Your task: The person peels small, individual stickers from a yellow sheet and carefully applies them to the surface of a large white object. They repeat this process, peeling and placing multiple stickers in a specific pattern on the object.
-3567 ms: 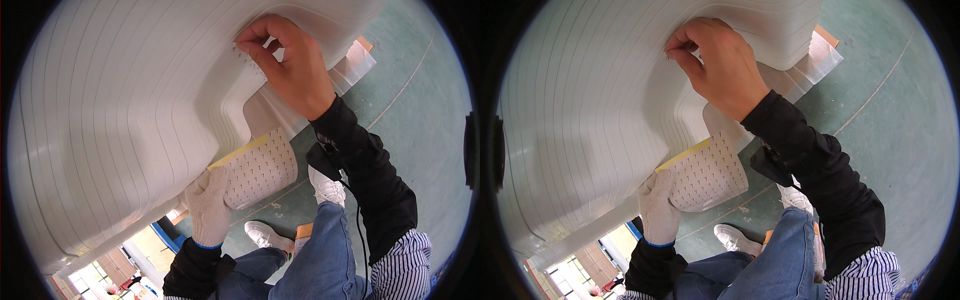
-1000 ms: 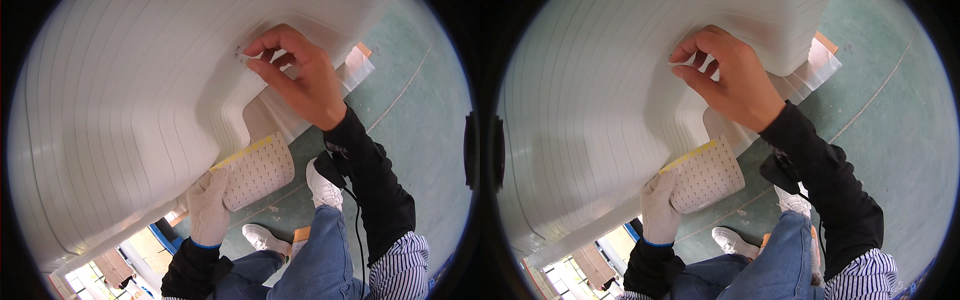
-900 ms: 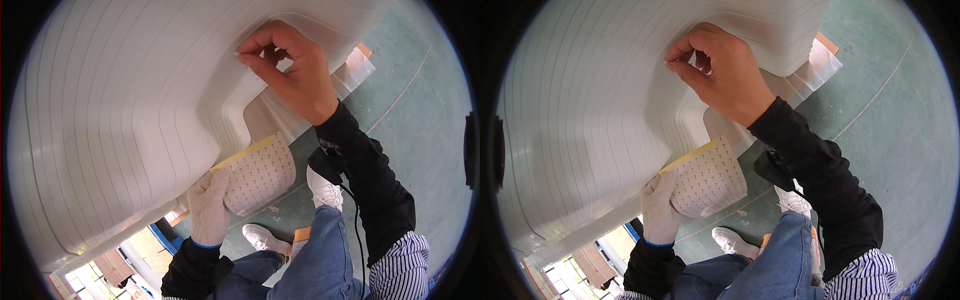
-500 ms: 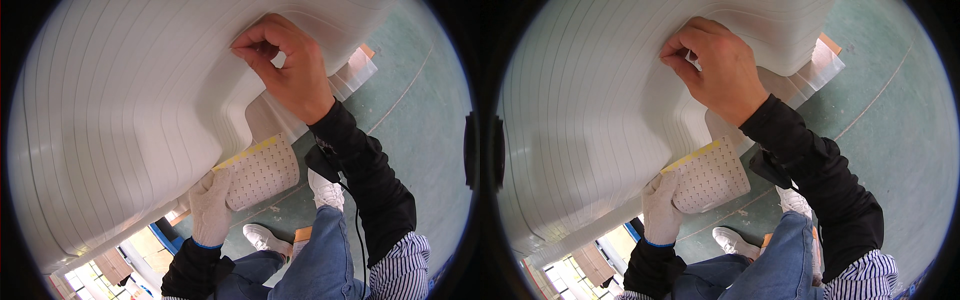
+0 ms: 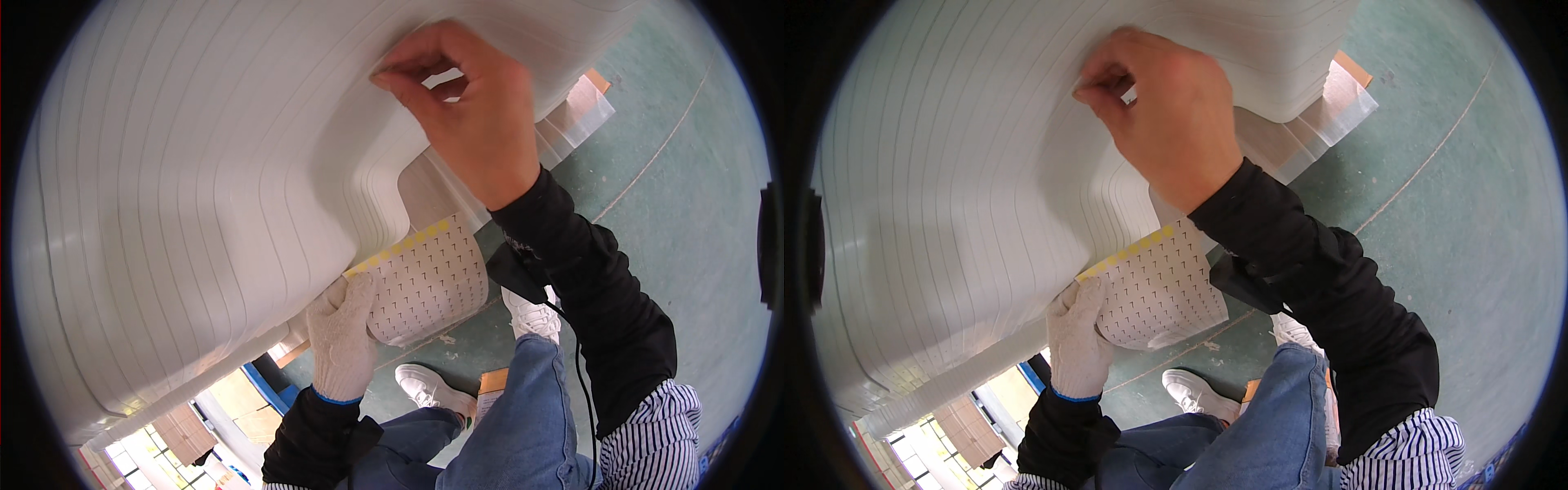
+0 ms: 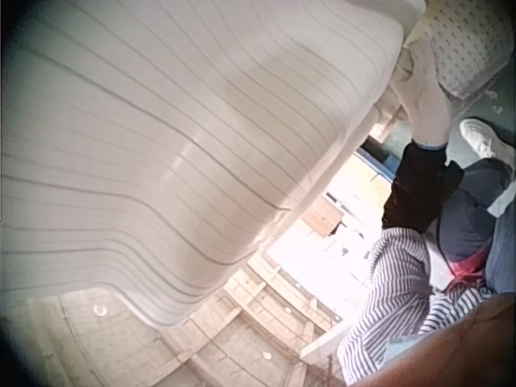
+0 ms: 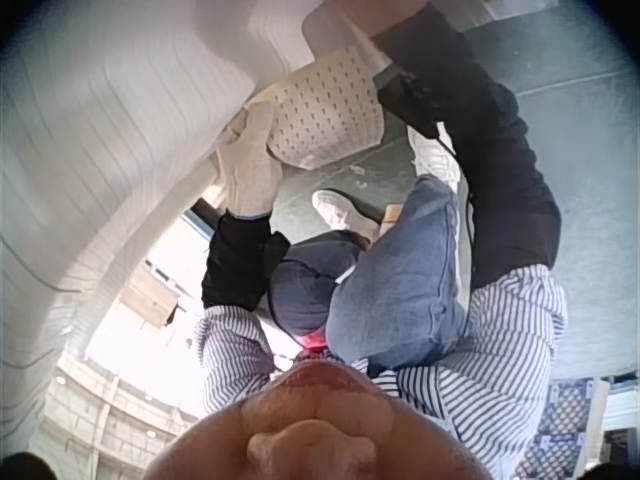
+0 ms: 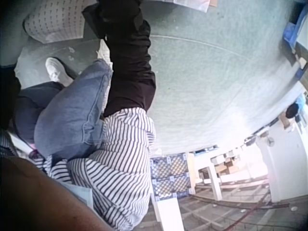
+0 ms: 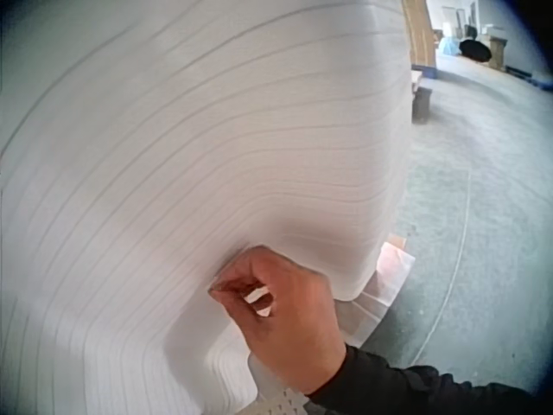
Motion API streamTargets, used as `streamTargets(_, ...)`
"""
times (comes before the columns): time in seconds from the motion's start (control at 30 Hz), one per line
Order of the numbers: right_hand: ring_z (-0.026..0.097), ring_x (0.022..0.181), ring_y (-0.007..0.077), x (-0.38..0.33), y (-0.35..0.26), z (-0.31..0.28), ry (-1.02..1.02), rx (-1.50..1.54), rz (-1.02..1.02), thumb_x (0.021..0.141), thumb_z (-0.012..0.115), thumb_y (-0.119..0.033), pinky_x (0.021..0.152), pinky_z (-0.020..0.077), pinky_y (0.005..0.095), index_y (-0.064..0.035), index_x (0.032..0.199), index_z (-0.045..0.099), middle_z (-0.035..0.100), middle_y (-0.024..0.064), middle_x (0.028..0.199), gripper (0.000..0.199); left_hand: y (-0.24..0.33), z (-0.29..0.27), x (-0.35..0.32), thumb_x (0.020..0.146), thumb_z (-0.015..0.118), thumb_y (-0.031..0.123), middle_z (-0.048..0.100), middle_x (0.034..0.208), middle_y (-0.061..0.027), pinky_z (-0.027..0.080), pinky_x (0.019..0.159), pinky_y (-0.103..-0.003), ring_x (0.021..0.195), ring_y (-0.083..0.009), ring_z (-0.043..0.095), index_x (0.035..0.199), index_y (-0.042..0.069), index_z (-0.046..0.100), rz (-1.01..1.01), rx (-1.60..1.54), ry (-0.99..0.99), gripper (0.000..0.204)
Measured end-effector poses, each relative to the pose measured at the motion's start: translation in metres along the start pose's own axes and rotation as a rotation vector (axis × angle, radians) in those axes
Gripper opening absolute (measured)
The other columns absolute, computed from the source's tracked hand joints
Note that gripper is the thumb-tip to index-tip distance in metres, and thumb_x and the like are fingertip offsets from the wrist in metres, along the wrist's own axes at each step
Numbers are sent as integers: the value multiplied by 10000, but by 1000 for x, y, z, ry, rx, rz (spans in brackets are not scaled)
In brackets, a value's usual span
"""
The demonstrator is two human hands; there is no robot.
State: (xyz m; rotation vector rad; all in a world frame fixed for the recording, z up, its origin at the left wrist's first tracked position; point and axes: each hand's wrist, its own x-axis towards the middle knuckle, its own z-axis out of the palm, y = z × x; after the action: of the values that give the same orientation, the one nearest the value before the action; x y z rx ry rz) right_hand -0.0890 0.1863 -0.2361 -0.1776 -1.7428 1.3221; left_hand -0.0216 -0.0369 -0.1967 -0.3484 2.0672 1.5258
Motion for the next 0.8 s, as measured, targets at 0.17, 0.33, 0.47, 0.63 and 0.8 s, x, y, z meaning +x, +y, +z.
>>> streamTargets(0.17, 673, 672, 179, 32, -26, -22, -260, 125, 382, 757, 797, -10, 620, 526, 263, 25, 820, 572, 678, 133, 734, 236, 4, 3, -2, 987, 542, 217, 644, 1001, -114, 507, 813, -266, 903, -138, 637, 1103, -102, 584, 5, -44, -29, 342)
streamTargets(0.33, 656, 646, 110, 13, -3, -30, -170, 248, 311, 791, 741, -46, 568, 495, 257, -26, 860, 667, 674, 53, 718, 104, 0, 1, 0, 994, 533, 206, 643, 1013, -111, 507, 805, -266, 899, -132, 631, 1105, -98, 582, -1, 20, -25, 328)
streamTargets(0.47, 648, 683, 102, -18, 0, -55, -376, 163, 345, 823, 706, -44, 589, 493, 249, -27, 900, 671, 671, 43, 750, 86, -7, -8, 3, 1005, 526, 195, 625, 970, -81, 497, 759, -249, 849, -97, 598, 1075, -86, 587, 69, 214, 14, 296)
streamTargets(0.63, 628, 723, 190, -56, 4, -80, -735, -105, 39, 823, 710, -23, 628, 499, 300, -42, 937, 697, 650, 46, 802, 116, -11, -12, 4, 997, 548, 185, 582, 882, -35, 480, 720, -236, 794, -71, 554, 1007, -66, 595, 114, 271, 48, 256)
streamTargets(0.8, 603, 753, 267, -61, -2, -86, -794, -99, 32, 804, 704, -81, 649, 486, 368, -58, 885, 683, 616, 66, 790, 87, -6, -11, 2, 997, 542, 189, 601, 897, -51, 488, 716, -237, 818, -80, 580, 1007, -69, 595, 105, 241, 9, 264)
